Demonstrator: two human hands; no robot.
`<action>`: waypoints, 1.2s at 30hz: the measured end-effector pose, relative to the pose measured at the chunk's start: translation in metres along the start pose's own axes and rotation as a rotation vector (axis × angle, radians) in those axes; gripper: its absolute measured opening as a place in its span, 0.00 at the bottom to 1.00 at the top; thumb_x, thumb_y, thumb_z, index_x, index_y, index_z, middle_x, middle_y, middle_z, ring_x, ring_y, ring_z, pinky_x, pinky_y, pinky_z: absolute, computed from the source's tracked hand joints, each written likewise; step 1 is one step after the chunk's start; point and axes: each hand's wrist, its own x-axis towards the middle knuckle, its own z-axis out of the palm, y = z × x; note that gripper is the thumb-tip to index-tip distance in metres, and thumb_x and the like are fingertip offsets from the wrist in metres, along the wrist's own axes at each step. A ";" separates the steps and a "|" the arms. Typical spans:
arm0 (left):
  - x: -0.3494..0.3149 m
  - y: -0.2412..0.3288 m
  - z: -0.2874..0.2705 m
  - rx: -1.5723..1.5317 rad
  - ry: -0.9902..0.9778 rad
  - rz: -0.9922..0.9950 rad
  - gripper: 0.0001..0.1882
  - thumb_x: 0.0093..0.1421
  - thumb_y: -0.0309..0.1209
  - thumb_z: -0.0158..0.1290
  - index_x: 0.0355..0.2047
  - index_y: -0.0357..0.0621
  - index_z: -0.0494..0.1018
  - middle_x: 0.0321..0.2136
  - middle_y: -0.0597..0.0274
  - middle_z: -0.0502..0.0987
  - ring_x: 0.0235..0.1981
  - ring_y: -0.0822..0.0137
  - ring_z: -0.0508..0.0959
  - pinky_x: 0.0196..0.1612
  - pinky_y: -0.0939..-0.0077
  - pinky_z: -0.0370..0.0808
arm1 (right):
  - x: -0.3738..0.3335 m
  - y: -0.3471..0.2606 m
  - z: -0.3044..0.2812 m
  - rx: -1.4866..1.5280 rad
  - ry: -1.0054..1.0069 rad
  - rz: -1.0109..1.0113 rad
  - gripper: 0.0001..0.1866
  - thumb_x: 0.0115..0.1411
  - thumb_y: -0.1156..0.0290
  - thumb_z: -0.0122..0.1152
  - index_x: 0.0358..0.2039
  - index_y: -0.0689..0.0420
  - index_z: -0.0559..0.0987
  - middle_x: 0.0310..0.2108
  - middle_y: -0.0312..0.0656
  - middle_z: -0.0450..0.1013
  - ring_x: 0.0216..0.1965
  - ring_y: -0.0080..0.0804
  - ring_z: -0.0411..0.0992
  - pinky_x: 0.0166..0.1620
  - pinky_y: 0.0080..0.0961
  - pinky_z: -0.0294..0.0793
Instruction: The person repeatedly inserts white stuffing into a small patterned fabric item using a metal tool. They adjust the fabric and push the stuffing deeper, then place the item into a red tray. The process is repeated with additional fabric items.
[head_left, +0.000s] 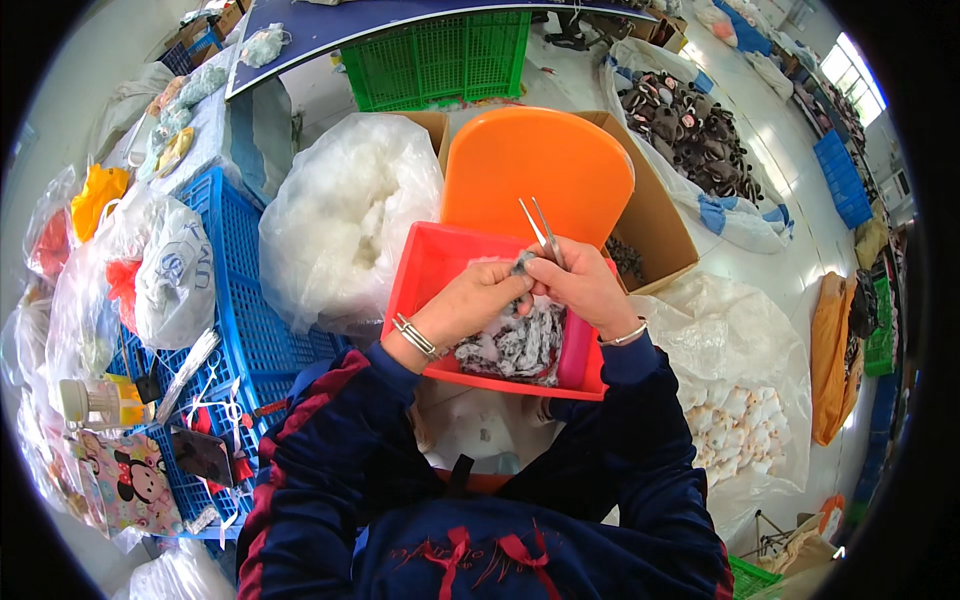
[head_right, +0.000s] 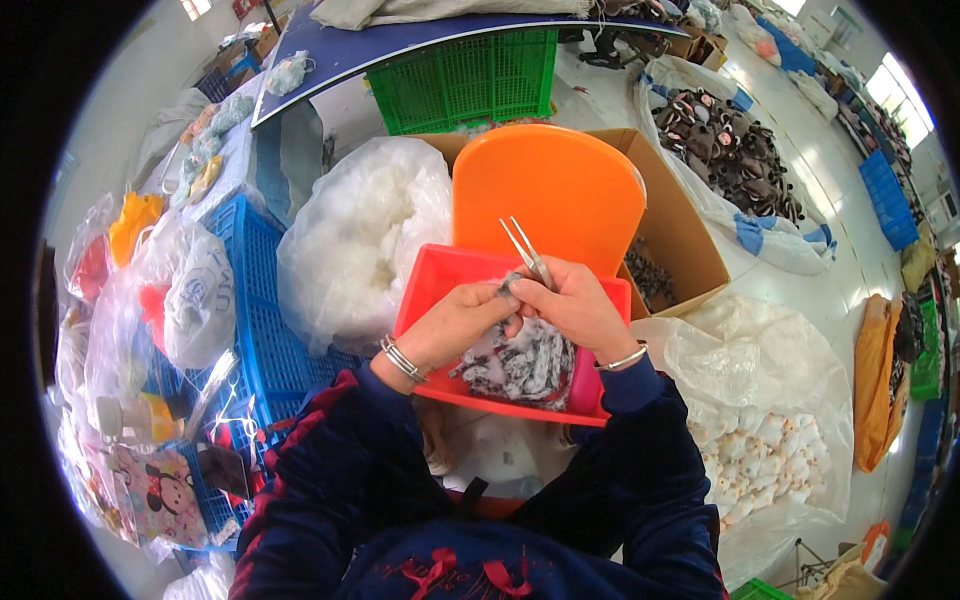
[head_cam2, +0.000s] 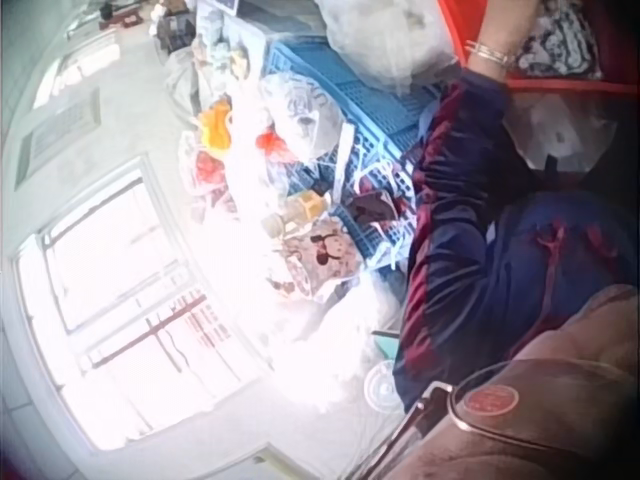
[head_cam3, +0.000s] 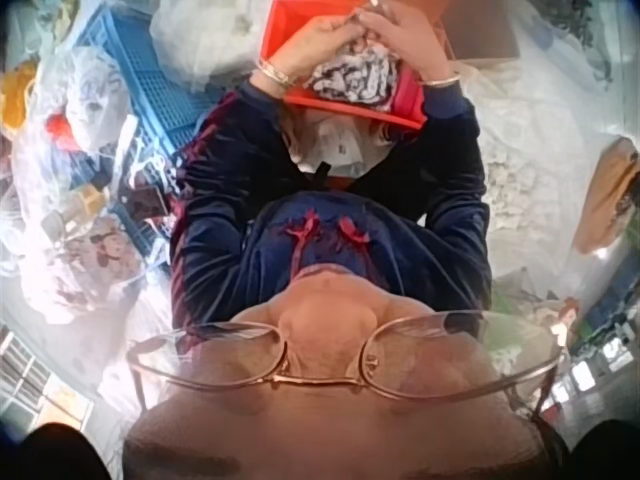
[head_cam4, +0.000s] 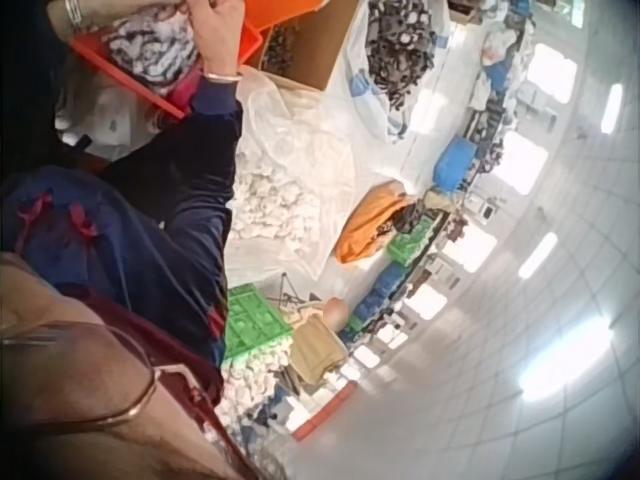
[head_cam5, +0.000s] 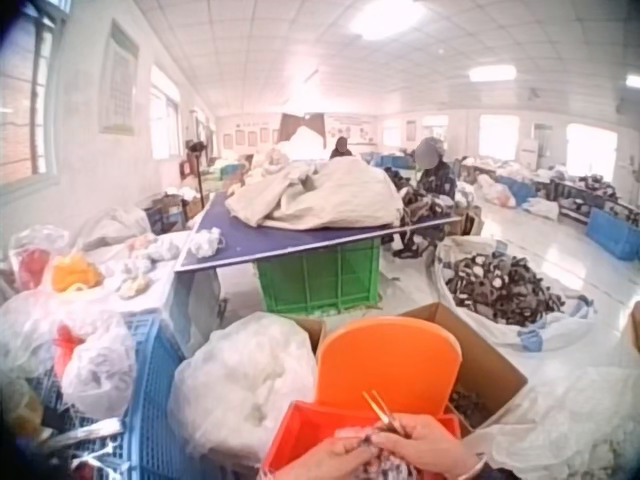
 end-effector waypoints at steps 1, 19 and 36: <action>0.000 0.001 0.001 0.002 -0.002 -0.034 0.13 0.70 0.37 0.44 0.37 0.42 0.74 0.27 0.70 0.73 0.31 0.78 0.71 0.38 0.83 0.68 | 0.002 0.005 -0.002 0.005 -0.013 0.011 0.07 0.66 0.72 0.55 0.38 0.64 0.74 0.26 0.36 0.72 0.24 0.22 0.74 0.26 0.17 0.72; -0.017 0.000 0.004 0.045 -0.335 0.018 0.19 0.70 0.41 0.38 0.35 0.42 0.74 0.31 0.65 0.75 0.35 0.74 0.72 0.43 0.79 0.67 | 0.013 0.014 -0.060 0.125 0.530 -0.232 0.08 0.64 0.69 0.60 0.31 0.59 0.75 0.18 0.27 0.63 0.16 0.12 0.57 0.19 0.14 0.55; -0.005 -0.002 0.008 0.155 -0.092 -0.074 0.08 0.60 0.32 0.57 0.28 0.39 0.77 0.25 0.73 0.74 0.26 0.82 0.71 0.31 0.85 0.67 | 0.020 0.021 -0.022 0.052 0.319 -0.057 0.10 0.67 0.64 0.56 0.35 0.58 0.75 0.19 0.27 0.64 0.16 0.13 0.58 0.20 0.14 0.56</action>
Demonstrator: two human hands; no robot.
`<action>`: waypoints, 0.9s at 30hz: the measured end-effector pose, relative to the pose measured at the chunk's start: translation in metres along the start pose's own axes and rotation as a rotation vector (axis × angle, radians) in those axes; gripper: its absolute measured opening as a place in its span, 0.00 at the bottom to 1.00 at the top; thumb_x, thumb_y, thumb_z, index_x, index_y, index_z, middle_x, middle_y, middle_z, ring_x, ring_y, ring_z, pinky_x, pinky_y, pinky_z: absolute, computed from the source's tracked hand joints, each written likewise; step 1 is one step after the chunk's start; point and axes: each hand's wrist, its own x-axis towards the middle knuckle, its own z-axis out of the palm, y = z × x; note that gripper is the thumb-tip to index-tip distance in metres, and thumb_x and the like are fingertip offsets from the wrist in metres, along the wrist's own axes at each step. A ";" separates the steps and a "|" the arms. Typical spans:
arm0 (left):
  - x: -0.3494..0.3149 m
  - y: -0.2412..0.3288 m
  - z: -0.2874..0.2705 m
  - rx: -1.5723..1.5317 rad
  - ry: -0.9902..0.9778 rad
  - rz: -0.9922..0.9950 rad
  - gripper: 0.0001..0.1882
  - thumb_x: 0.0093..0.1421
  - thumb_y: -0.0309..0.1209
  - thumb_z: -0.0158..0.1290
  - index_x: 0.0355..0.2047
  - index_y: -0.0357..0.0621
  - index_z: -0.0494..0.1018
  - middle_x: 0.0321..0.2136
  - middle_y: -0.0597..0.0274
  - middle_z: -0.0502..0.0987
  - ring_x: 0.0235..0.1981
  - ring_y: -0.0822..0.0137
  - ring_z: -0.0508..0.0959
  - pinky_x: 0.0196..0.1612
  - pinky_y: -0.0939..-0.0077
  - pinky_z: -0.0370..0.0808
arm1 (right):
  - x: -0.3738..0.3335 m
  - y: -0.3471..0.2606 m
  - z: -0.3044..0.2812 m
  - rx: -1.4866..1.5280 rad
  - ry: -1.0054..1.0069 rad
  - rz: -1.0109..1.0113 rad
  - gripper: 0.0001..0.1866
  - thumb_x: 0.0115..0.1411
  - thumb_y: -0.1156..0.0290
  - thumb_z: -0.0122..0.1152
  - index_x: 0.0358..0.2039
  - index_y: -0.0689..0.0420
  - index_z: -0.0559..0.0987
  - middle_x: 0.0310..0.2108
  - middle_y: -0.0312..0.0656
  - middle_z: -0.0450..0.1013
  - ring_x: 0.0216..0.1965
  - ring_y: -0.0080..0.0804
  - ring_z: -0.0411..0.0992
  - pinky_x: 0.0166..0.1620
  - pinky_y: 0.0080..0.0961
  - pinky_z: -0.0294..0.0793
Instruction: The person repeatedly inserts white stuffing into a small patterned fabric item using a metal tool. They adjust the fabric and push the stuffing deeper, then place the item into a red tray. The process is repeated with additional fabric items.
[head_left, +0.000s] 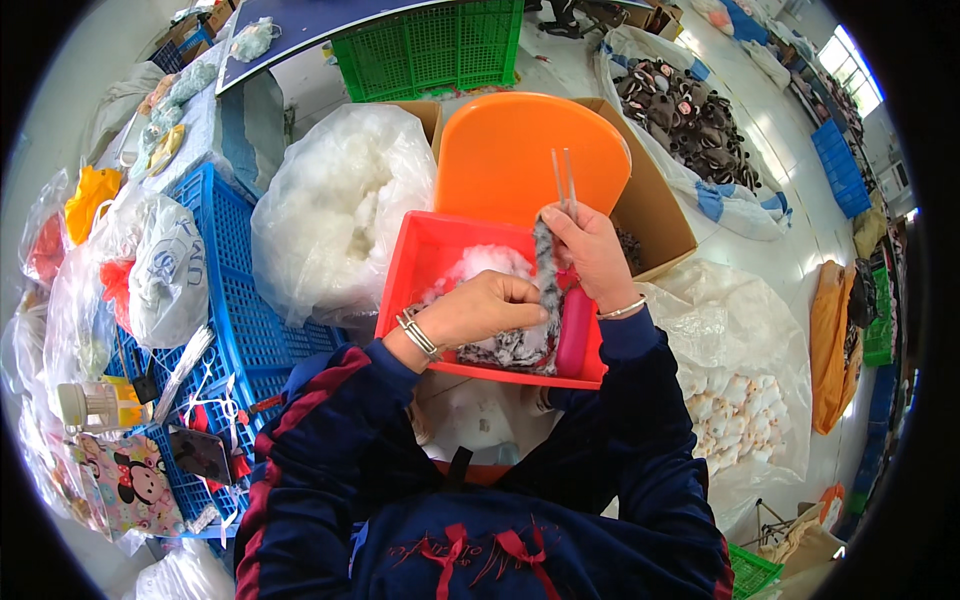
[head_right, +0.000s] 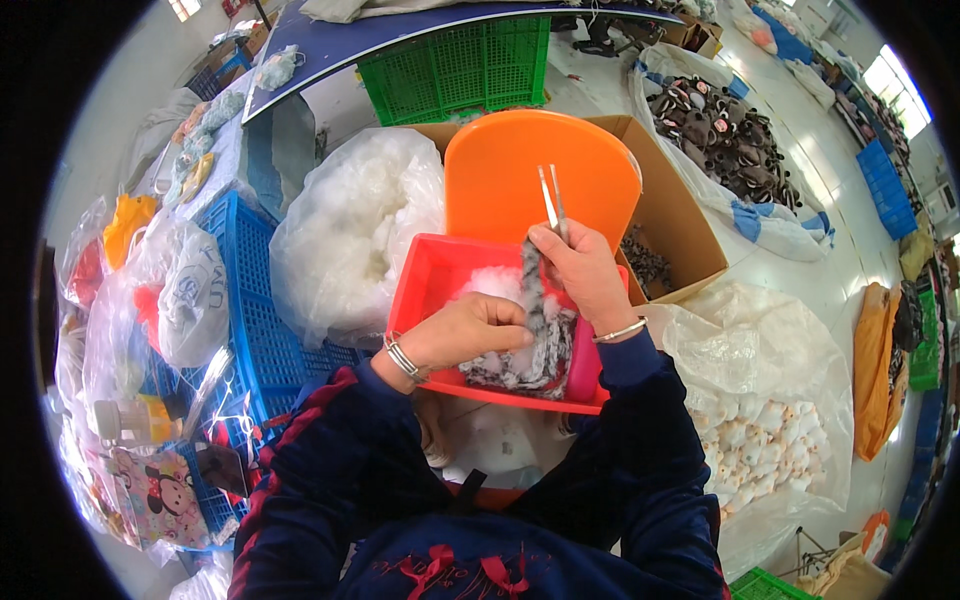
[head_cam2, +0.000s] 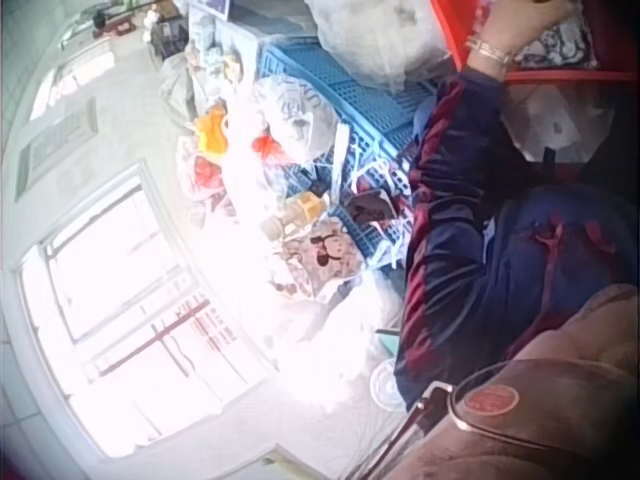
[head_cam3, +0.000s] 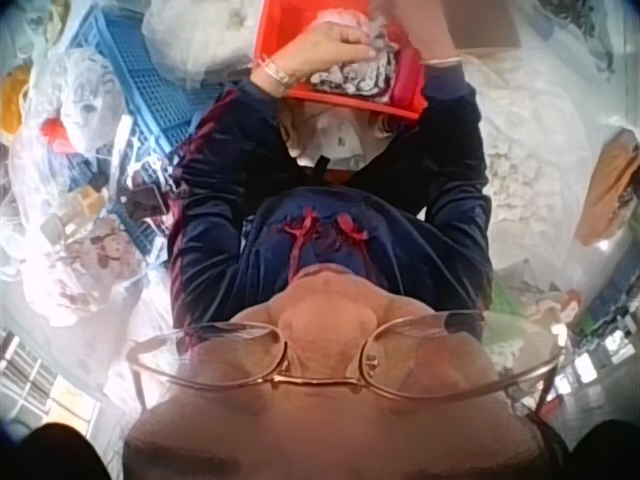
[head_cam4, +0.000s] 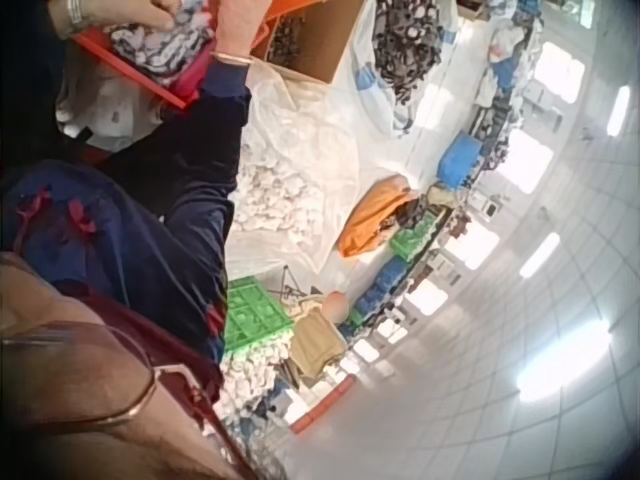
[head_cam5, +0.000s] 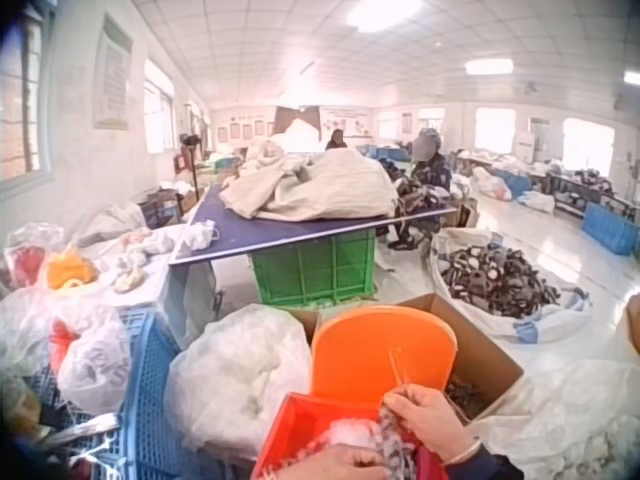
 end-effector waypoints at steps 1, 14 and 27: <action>0.000 -0.002 0.000 -0.065 0.019 0.002 0.08 0.59 0.31 0.57 0.28 0.39 0.76 0.24 0.72 0.74 0.26 0.82 0.71 0.30 0.85 0.67 | -0.001 -0.005 0.001 0.035 0.043 -0.020 0.11 0.68 0.63 0.54 0.34 0.58 0.74 0.20 0.28 0.65 0.16 0.14 0.58 0.20 0.14 0.57; -0.014 0.022 -0.037 -0.450 0.516 0.311 0.04 0.63 0.25 0.55 0.34 0.36 0.77 0.30 0.61 0.79 0.29 0.74 0.76 0.35 0.81 0.73 | -0.041 0.001 0.003 -0.315 0.006 -0.333 0.06 0.63 0.77 0.58 0.39 0.63 0.74 0.30 0.33 0.73 0.30 0.14 0.69 0.35 0.14 0.69; -0.016 0.012 -0.040 -0.499 0.578 0.295 0.13 0.63 0.36 0.58 0.31 0.35 0.80 0.25 0.63 0.80 0.26 0.76 0.76 0.32 0.83 0.73 | -0.037 -0.003 0.019 -0.502 -0.063 -0.476 0.04 0.62 0.78 0.60 0.34 0.63 0.73 0.27 0.37 0.70 0.25 0.19 0.67 0.29 0.18 0.67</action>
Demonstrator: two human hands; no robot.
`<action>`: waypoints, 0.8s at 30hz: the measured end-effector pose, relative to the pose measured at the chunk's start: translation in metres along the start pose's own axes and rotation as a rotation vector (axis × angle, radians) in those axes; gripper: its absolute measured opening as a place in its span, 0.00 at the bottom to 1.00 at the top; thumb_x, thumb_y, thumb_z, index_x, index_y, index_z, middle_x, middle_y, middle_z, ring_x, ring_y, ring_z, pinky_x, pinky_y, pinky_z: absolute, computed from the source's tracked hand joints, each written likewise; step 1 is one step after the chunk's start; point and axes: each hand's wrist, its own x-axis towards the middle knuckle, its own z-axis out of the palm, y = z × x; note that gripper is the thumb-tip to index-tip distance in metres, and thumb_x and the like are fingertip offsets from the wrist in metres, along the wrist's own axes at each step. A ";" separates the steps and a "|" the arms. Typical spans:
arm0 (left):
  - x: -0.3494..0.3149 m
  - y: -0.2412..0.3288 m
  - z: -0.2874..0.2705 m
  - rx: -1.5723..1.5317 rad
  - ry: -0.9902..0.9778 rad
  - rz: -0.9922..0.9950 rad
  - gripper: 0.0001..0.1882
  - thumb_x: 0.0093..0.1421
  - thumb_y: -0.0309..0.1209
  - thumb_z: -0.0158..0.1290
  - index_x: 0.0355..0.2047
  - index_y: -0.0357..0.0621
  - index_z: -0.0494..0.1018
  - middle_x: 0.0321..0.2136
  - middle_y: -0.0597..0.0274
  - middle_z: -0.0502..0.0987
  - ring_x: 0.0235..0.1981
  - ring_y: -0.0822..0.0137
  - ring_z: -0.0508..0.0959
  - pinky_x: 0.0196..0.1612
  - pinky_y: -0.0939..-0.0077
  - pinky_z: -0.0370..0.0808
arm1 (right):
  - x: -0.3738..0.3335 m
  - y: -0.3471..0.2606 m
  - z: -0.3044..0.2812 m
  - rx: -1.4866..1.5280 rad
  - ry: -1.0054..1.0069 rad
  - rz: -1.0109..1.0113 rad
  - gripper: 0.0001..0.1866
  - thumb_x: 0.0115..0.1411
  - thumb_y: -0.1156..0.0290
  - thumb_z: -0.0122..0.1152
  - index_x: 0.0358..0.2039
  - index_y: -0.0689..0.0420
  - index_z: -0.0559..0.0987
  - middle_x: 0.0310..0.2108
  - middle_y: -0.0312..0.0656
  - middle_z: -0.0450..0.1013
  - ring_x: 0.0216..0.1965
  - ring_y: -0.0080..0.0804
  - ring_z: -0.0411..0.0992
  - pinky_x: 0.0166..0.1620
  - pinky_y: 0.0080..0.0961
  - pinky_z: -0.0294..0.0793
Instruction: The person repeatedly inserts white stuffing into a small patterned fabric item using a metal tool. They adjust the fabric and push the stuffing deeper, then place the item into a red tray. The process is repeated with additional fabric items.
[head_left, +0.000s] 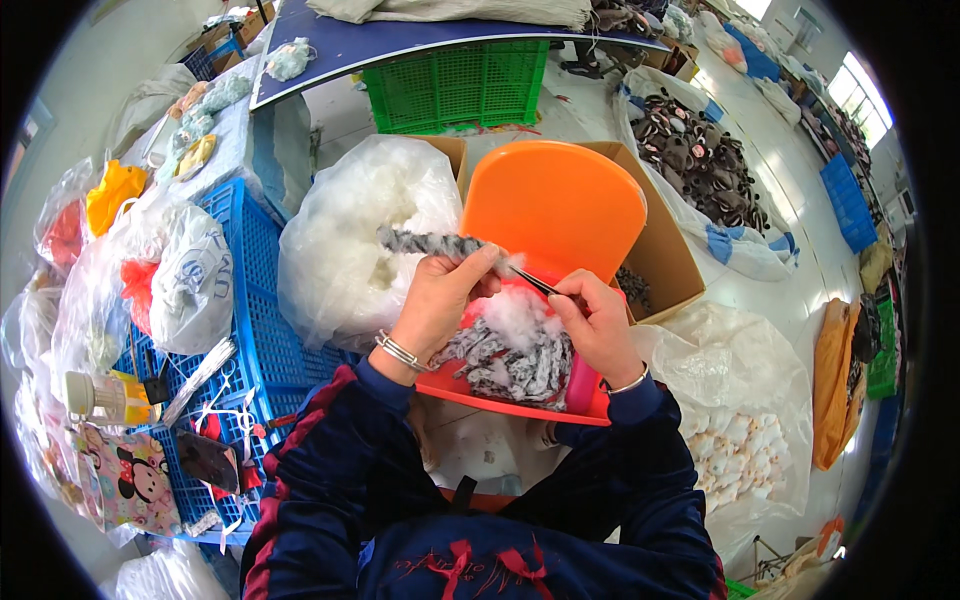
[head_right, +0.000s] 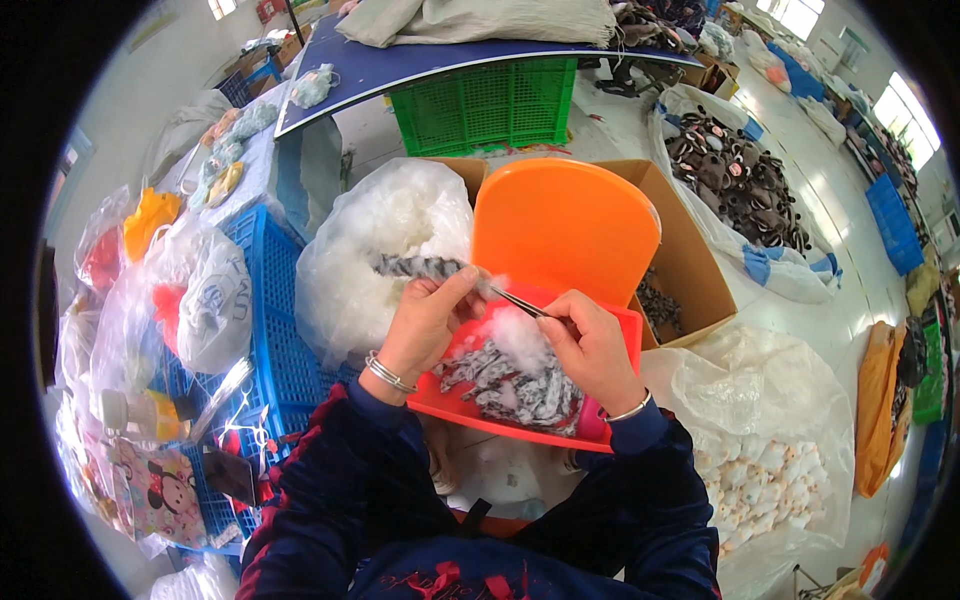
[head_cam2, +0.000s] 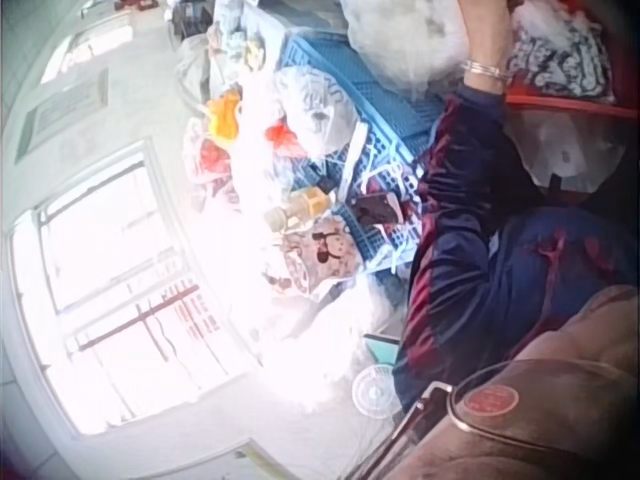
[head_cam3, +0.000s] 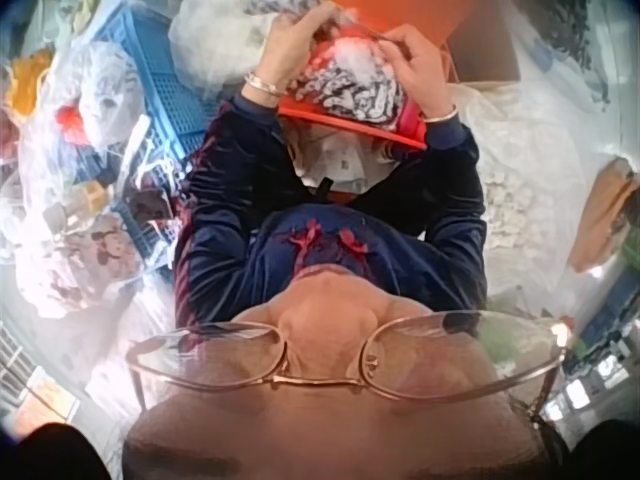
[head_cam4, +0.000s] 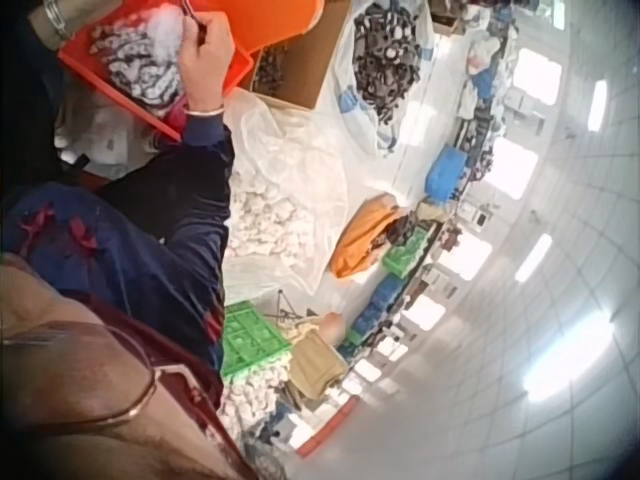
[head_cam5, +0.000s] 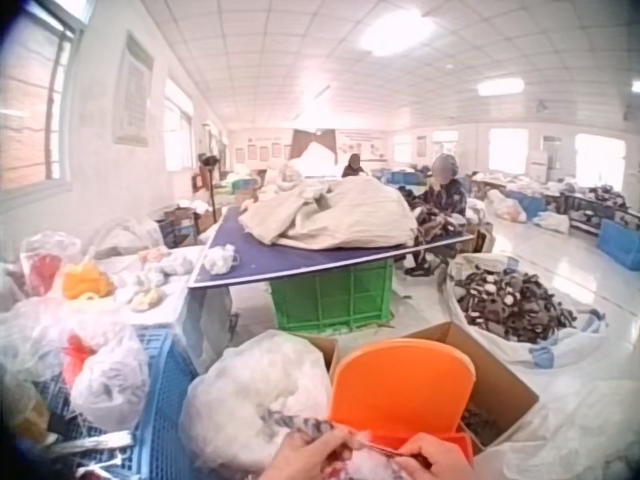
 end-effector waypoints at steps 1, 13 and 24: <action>0.000 -0.001 -0.001 -0.008 0.011 -0.003 0.14 0.63 0.36 0.58 0.31 0.35 0.80 0.25 0.63 0.80 0.26 0.76 0.76 0.32 0.83 0.73 | 0.000 -0.001 0.000 -0.023 0.003 -0.004 0.04 0.62 0.78 0.60 0.34 0.63 0.73 0.27 0.37 0.70 0.25 0.19 0.67 0.29 0.18 0.67; -0.001 -0.010 0.004 -0.056 0.034 -0.042 0.13 0.64 0.36 0.56 0.36 0.36 0.79 0.30 0.62 0.80 0.29 0.75 0.76 0.34 0.81 0.73 | -0.003 -0.004 0.015 -0.015 0.075 0.028 0.05 0.62 0.76 0.60 0.34 0.63 0.74 0.23 0.37 0.70 0.23 0.20 0.66 0.28 0.19 0.66; -0.003 -0.011 0.013 -0.161 0.004 0.015 0.10 0.66 0.34 0.54 0.37 0.39 0.79 0.36 0.63 0.81 0.32 0.76 0.75 0.37 0.78 0.73 | -0.005 -0.007 0.018 -0.030 0.106 0.028 0.05 0.62 0.75 0.61 0.34 0.63 0.74 0.22 0.38 0.70 0.22 0.21 0.66 0.27 0.20 0.66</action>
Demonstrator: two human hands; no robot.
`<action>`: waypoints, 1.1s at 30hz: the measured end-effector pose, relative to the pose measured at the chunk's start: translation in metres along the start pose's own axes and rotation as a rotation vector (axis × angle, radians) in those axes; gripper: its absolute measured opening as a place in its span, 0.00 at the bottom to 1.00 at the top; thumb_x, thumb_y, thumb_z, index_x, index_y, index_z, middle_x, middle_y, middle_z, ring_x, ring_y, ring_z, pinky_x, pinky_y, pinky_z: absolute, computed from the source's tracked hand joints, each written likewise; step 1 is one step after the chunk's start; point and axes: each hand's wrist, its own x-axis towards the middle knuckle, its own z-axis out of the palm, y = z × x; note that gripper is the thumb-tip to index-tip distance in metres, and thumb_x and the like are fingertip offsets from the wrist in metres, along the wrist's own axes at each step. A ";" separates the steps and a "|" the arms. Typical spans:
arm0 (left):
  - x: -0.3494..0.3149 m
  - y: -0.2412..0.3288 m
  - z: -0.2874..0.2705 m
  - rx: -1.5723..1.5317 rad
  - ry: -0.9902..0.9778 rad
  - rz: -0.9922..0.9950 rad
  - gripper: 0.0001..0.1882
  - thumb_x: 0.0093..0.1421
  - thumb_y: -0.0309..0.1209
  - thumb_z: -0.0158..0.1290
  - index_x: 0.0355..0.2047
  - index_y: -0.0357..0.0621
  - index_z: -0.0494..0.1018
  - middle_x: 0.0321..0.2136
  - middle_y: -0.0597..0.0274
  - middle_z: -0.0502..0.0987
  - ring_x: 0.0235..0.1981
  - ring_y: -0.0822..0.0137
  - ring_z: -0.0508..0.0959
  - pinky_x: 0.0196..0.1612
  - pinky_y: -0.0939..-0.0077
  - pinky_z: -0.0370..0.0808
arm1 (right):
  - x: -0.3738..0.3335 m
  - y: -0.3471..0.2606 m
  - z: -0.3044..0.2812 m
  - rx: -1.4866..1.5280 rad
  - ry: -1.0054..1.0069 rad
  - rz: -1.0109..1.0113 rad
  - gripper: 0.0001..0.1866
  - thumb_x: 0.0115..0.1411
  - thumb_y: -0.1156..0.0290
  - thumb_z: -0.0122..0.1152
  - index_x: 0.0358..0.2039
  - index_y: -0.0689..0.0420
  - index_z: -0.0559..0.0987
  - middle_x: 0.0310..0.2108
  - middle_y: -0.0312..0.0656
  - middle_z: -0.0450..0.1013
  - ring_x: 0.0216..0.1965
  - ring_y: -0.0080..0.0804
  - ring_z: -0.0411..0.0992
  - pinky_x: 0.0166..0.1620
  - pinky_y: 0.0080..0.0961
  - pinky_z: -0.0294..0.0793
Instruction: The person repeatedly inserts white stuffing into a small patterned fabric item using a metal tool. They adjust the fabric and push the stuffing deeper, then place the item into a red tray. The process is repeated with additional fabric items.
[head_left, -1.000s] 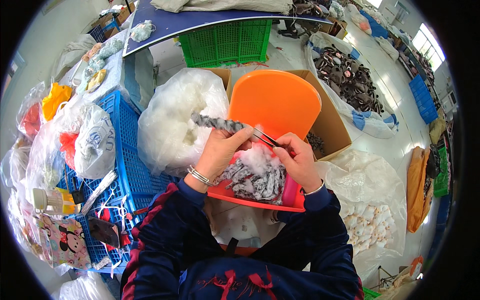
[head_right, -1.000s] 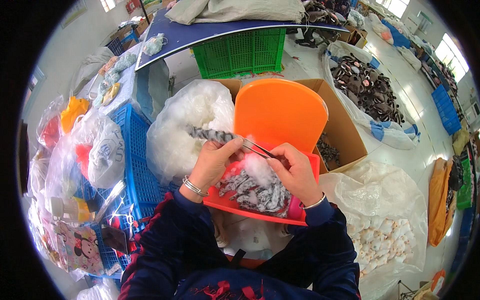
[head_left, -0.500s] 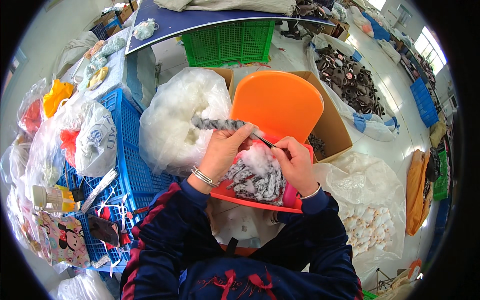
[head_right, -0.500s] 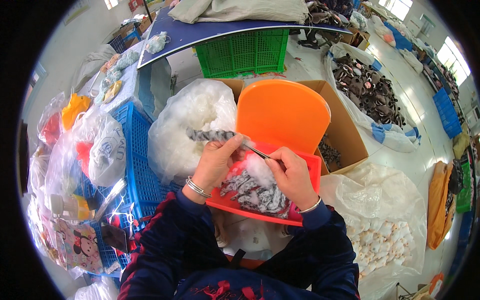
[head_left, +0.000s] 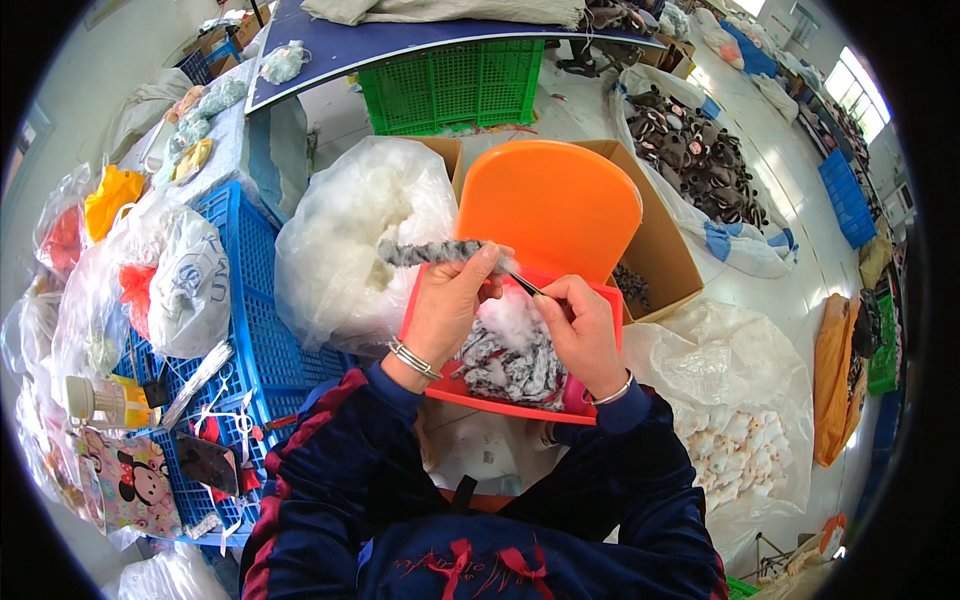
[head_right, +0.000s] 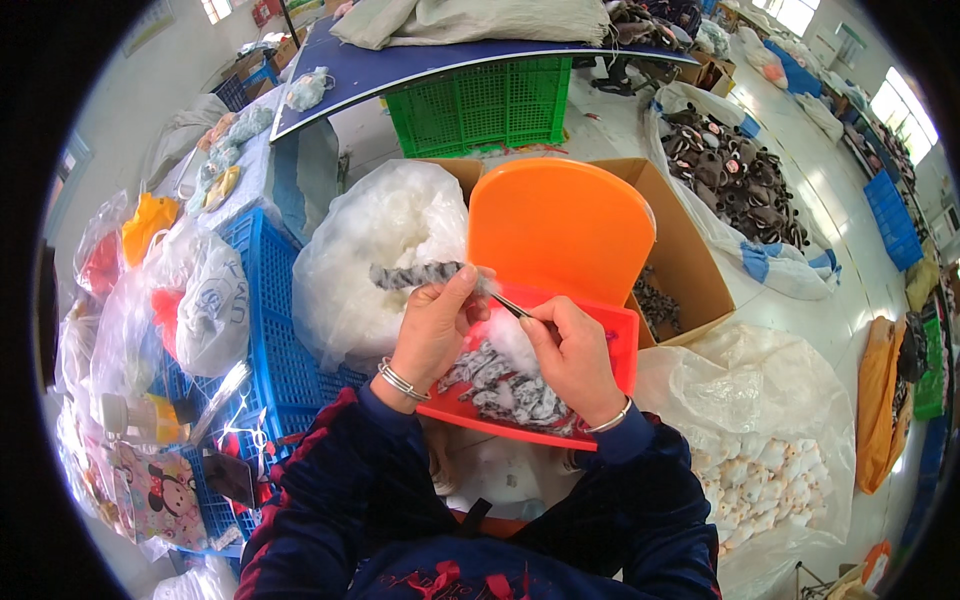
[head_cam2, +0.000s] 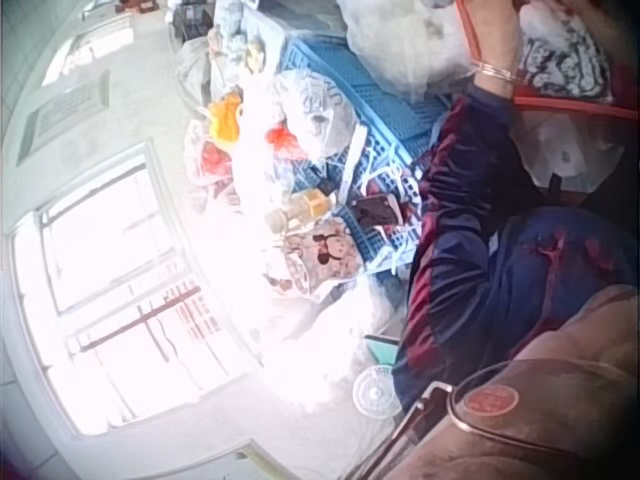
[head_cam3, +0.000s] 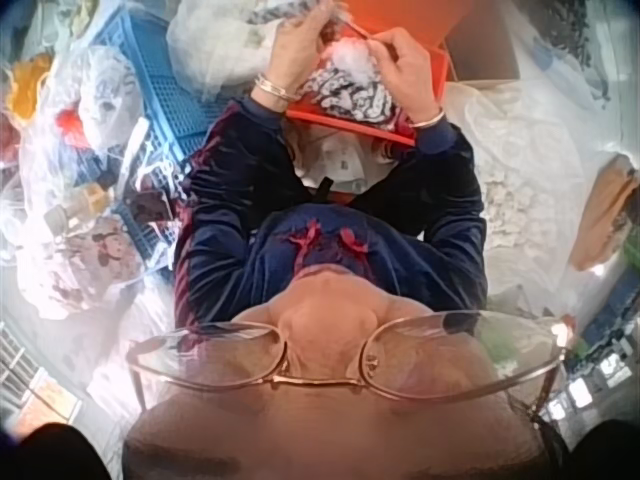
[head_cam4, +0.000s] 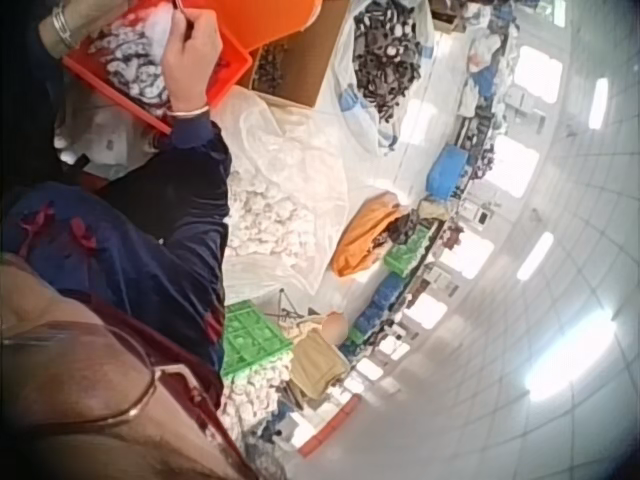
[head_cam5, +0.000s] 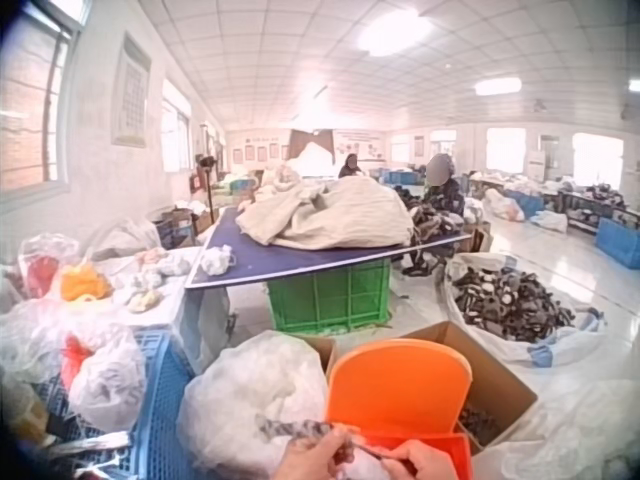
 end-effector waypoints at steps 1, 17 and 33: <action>0.000 -0.001 0.001 -0.004 0.006 0.003 0.10 0.66 0.34 0.54 0.37 0.39 0.80 0.36 0.63 0.81 0.32 0.76 0.75 0.37 0.78 0.73 | 0.000 -0.002 0.000 0.007 -0.007 0.011 0.05 0.62 0.75 0.61 0.34 0.63 0.74 0.22 0.38 0.70 0.22 0.21 0.66 0.27 0.20 0.66; -0.004 -0.016 0.012 0.190 -0.035 0.018 0.13 0.67 0.35 0.52 0.39 0.37 0.79 0.29 0.68 0.79 0.29 0.76 0.75 0.36 0.81 0.72 | -0.001 0.000 0.008 0.099 0.050 0.049 0.05 0.62 0.75 0.60 0.33 0.63 0.74 0.22 0.36 0.71 0.24 0.18 0.67 0.28 0.19 0.67; 0.006 0.008 -0.004 0.079 0.018 0.025 0.07 0.65 0.28 0.54 0.35 0.37 0.77 0.26 0.64 0.78 0.24 0.74 0.75 0.29 0.81 0.72 | 0.007 -0.008 -0.026 -0.040 -0.027 -0.074 0.06 0.60 0.78 0.61 0.37 0.63 0.75 0.30 0.40 0.70 0.26 0.24 0.69 0.30 0.20 0.68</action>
